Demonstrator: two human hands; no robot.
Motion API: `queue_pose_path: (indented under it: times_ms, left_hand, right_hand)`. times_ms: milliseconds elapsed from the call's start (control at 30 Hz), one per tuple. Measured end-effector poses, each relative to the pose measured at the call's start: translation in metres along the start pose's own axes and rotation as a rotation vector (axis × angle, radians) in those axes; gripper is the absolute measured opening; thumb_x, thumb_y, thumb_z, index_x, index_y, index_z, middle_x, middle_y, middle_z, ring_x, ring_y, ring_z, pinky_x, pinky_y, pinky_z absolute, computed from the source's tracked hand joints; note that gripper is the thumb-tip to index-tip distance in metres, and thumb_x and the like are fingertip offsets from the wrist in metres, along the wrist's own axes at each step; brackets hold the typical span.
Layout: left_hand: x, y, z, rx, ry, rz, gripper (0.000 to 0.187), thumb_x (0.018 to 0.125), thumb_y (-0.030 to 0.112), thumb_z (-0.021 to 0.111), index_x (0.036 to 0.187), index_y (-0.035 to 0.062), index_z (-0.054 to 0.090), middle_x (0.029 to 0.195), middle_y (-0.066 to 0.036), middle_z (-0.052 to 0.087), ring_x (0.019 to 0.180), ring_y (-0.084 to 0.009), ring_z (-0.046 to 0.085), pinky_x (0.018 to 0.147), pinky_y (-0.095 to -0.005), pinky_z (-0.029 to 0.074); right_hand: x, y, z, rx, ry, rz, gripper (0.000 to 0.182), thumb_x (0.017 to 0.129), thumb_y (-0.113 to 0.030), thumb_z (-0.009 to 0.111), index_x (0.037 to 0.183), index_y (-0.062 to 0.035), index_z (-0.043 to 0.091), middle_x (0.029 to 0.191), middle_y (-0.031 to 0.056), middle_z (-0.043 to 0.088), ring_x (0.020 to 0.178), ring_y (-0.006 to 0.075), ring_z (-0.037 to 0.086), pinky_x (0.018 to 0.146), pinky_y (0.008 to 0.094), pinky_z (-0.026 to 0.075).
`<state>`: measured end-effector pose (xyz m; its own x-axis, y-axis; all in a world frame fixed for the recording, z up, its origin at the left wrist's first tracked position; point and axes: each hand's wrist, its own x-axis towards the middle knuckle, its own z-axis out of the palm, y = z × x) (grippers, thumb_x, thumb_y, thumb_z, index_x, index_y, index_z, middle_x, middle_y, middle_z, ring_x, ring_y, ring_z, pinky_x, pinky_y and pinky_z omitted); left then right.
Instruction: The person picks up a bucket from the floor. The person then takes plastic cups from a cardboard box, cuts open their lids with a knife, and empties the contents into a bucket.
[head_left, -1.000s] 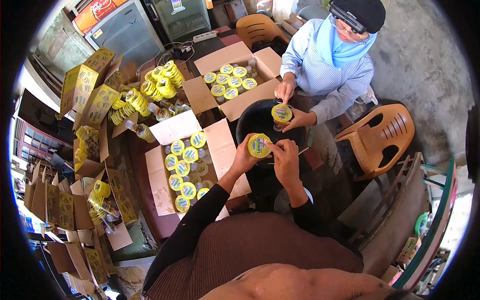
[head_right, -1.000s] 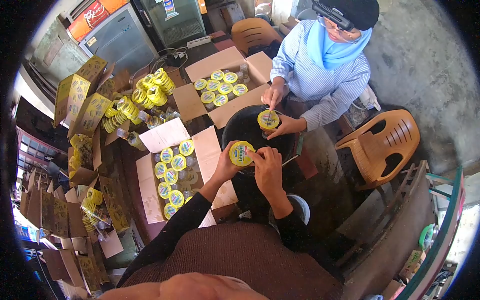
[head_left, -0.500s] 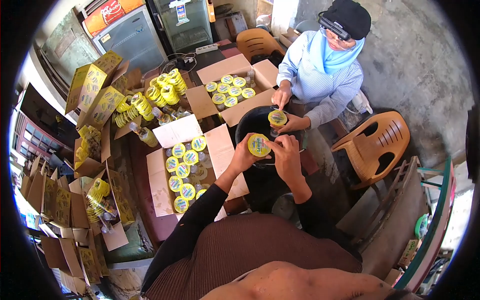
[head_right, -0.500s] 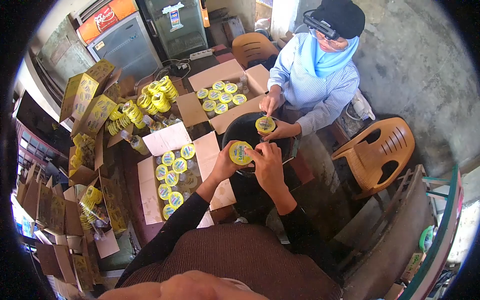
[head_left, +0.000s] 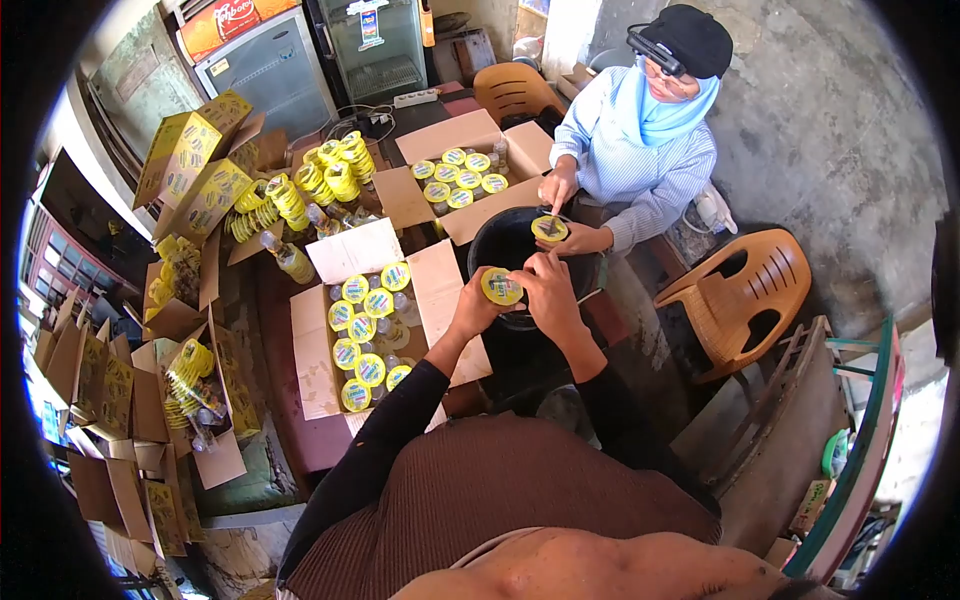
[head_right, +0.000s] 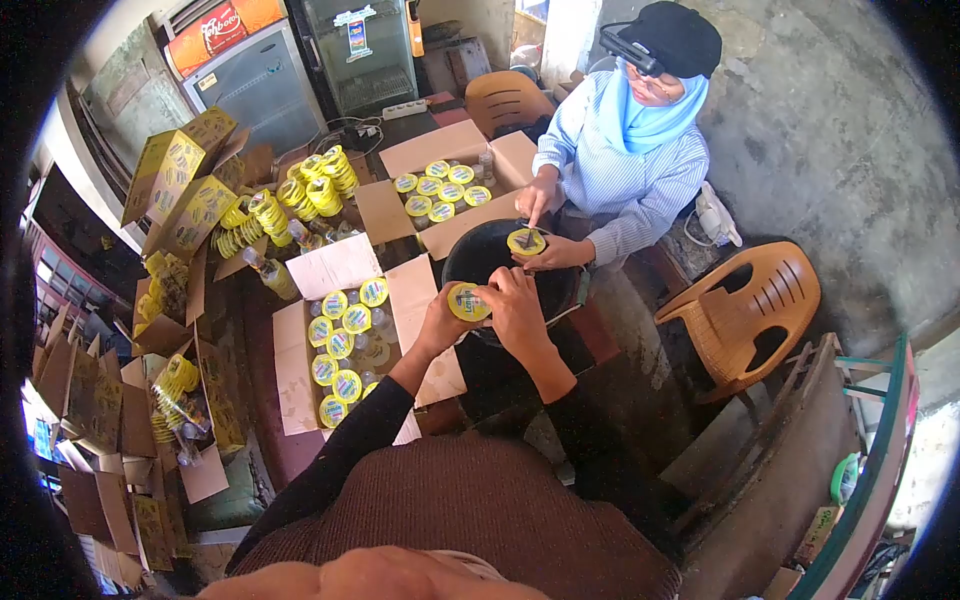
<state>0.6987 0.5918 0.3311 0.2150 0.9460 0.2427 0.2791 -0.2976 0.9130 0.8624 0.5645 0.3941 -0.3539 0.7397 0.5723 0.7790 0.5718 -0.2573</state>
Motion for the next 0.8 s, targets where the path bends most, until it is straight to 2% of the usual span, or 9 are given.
queue_pose_path:
  times_ms: [267,567,633,800]
  left_hand:
    - [0.001,-0.013,0.007,-0.020,-0.001,-0.029,0.064,0.061,0.024,0.091,0.108,0.0030,0.054,0.100,-0.010,0.067,0.093,-0.0203,0.065,0.081,-0.0329,0.052]
    - [-0.001,-0.015,0.009,0.021,0.011,-0.090,0.064,0.060,0.026,0.091,0.107,0.0029,0.055,0.099,-0.012,0.067,0.091,-0.0221,0.065,0.079,-0.0338,0.052]
    - [-0.002,-0.018,0.009,0.008,0.031,-0.081,0.065,0.058,0.028,0.091,0.105,0.0031,0.054,0.096,-0.013,0.067,0.090,-0.0255,0.067,0.077,-0.0355,0.053]
    - [-0.002,-0.020,0.013,0.055,0.028,-0.085,0.061,0.061,0.024,0.090,0.106,0.0030,0.054,0.098,-0.012,0.067,0.090,-0.0224,0.065,0.078,-0.0339,0.052]
  right_hand:
    - [-0.003,0.004,0.008,-0.018,-0.038,0.022,0.036,0.062,-0.009,0.078,0.098,-0.0067,0.070,0.093,0.0063,0.052,0.094,0.0257,0.051,0.083,0.0388,0.040]
    - [-0.003,0.006,0.015,-0.006,-0.069,0.028,0.028,0.068,-0.007,0.072,0.096,-0.0080,0.070,0.094,0.0067,0.051,0.096,0.0254,0.050,0.088,0.0403,0.040]
    - [-0.002,0.007,0.018,-0.012,-0.057,0.025,0.028,0.068,-0.007,0.072,0.096,-0.0087,0.070,0.094,0.0066,0.051,0.096,0.0249,0.050,0.089,0.0400,0.039]
    - [-0.004,0.009,0.014,-0.024,-0.065,0.035,0.027,0.067,-0.009,0.073,0.094,-0.0082,0.070,0.092,0.0059,0.052,0.096,0.0241,0.050,0.086,0.0387,0.039]
